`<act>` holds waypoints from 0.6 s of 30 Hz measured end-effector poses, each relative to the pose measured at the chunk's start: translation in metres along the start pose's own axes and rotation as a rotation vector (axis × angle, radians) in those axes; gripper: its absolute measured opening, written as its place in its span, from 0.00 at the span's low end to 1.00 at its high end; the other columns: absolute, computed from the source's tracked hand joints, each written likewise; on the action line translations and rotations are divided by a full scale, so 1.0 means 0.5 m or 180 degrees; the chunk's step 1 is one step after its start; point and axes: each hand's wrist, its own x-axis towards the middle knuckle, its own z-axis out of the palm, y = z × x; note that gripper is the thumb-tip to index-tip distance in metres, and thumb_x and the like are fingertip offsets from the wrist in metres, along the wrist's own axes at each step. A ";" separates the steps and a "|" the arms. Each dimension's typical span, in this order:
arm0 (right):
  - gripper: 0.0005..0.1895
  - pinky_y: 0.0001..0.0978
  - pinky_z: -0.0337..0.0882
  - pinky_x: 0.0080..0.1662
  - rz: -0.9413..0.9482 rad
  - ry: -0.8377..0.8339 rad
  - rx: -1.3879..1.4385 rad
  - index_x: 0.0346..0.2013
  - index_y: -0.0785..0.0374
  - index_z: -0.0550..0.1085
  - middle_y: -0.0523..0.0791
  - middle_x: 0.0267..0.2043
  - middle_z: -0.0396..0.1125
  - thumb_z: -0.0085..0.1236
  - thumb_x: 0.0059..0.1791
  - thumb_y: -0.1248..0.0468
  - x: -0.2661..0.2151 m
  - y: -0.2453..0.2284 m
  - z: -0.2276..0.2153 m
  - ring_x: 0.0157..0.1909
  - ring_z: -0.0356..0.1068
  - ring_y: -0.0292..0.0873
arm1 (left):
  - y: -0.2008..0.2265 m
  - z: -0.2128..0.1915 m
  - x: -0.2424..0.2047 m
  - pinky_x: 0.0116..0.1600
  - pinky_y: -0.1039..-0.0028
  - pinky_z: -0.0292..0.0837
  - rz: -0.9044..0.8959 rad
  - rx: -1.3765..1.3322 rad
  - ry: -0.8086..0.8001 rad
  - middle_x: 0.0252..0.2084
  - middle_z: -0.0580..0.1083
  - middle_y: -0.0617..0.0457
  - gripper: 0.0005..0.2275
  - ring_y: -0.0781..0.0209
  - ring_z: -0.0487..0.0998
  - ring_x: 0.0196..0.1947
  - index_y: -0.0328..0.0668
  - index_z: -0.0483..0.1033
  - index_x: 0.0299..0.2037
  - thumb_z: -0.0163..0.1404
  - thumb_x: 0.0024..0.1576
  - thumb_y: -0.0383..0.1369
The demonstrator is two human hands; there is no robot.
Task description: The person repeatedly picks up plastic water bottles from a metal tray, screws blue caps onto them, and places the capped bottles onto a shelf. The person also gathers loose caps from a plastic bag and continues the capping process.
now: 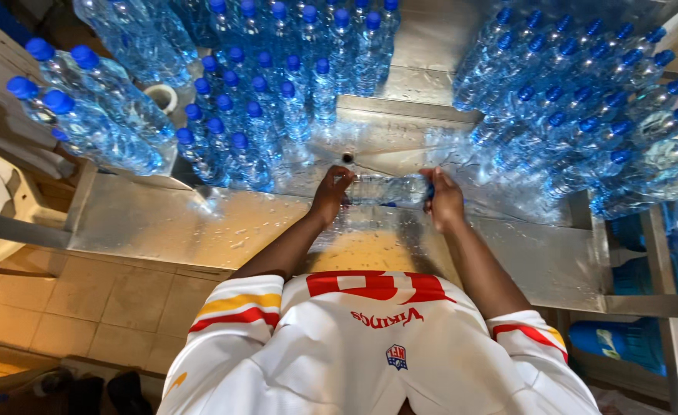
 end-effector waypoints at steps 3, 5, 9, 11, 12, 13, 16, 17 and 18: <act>0.31 0.22 0.70 0.25 0.1620 -0.0972 0.0453 0.68 0.59 0.68 0.39 0.47 0.66 0.39 0.65 0.37 0.020 0.001 0.013 0.24 0.67 0.32 | 0.044 -0.063 -0.032 0.33 0.75 0.83 0.0875 0.0193 -0.0121 0.55 0.70 0.53 0.11 0.62 0.76 0.36 0.52 0.77 0.57 0.62 0.68 0.37; 0.18 0.24 0.81 0.35 0.0671 -0.1398 -0.0221 0.72 0.56 0.66 0.44 0.35 0.72 0.41 0.66 0.66 0.006 -0.014 0.034 0.31 0.79 0.38 | 0.086 -0.120 -0.061 0.53 0.49 0.82 -0.0117 -0.0037 -0.0226 0.63 0.78 0.47 0.30 0.54 0.79 0.57 0.48 0.65 0.65 0.44 0.69 0.64; 0.24 0.38 0.72 0.30 -0.3836 -0.1261 -0.3368 0.36 0.55 0.77 0.44 0.31 0.62 0.50 0.61 0.41 0.029 0.001 0.060 0.29 0.70 0.48 | 0.104 -0.161 -0.050 0.19 0.66 0.84 -0.0696 0.0224 -0.0154 0.33 0.79 0.39 0.28 0.43 0.85 0.21 0.37 0.74 0.55 0.56 0.65 0.57; 0.29 0.43 0.67 0.32 -0.2039 -0.1098 -0.3024 0.20 0.58 0.70 0.52 0.19 0.66 0.43 0.66 0.56 0.023 0.029 0.084 0.27 0.72 0.59 | 0.093 -0.164 -0.046 0.19 0.61 0.83 0.0593 0.1070 0.0265 0.36 0.81 0.42 0.15 0.46 0.87 0.31 0.49 0.85 0.45 0.60 0.66 0.50; 0.29 0.43 0.67 0.32 -0.2044 -0.1096 -0.3030 0.20 0.58 0.70 0.52 0.19 0.66 0.43 0.66 0.56 0.017 0.034 0.095 0.27 0.72 0.59 | 0.100 -0.169 -0.052 0.19 0.61 0.83 0.0597 0.1065 0.0260 0.36 0.81 0.42 0.15 0.46 0.87 0.31 0.49 0.85 0.45 0.60 0.66 0.50; 0.32 0.45 0.72 0.33 -0.0400 -0.1332 -0.2580 0.18 0.57 0.73 0.51 0.16 0.66 0.44 0.63 0.48 0.011 0.038 0.105 0.22 0.73 0.56 | 0.106 -0.172 -0.057 0.22 0.66 0.82 0.0975 0.1503 0.0302 0.34 0.81 0.47 0.12 0.52 0.86 0.29 0.50 0.84 0.45 0.60 0.67 0.48; 0.30 0.44 0.73 0.34 0.0149 -0.1333 -0.2007 0.23 0.58 0.80 0.52 0.14 0.67 0.46 0.63 0.49 -0.002 0.041 0.110 0.20 0.72 0.53 | 0.118 -0.194 -0.051 0.22 0.69 0.80 0.0953 0.1248 0.0317 0.40 0.80 0.43 0.12 0.56 0.82 0.20 0.45 0.80 0.53 0.57 0.68 0.42; 0.24 0.41 0.68 0.33 -0.0914 -0.1168 -0.1960 0.31 0.59 0.84 0.54 0.15 0.67 0.48 0.65 0.57 -0.003 0.039 0.108 0.23 0.70 0.53 | 0.122 -0.202 -0.044 0.18 0.68 0.78 0.0543 0.0558 0.0308 0.47 0.80 0.35 0.17 0.53 0.78 0.14 0.38 0.76 0.61 0.56 0.67 0.39; 0.24 0.41 0.68 0.33 -0.0911 -0.1129 -0.1974 0.31 0.59 0.84 0.54 0.15 0.67 0.48 0.65 0.57 0.006 0.027 0.113 0.23 0.70 0.53 | 0.117 -0.211 -0.040 0.18 0.68 0.78 0.0537 0.0568 0.0268 0.47 0.80 0.35 0.17 0.53 0.78 0.14 0.38 0.76 0.61 0.56 0.67 0.39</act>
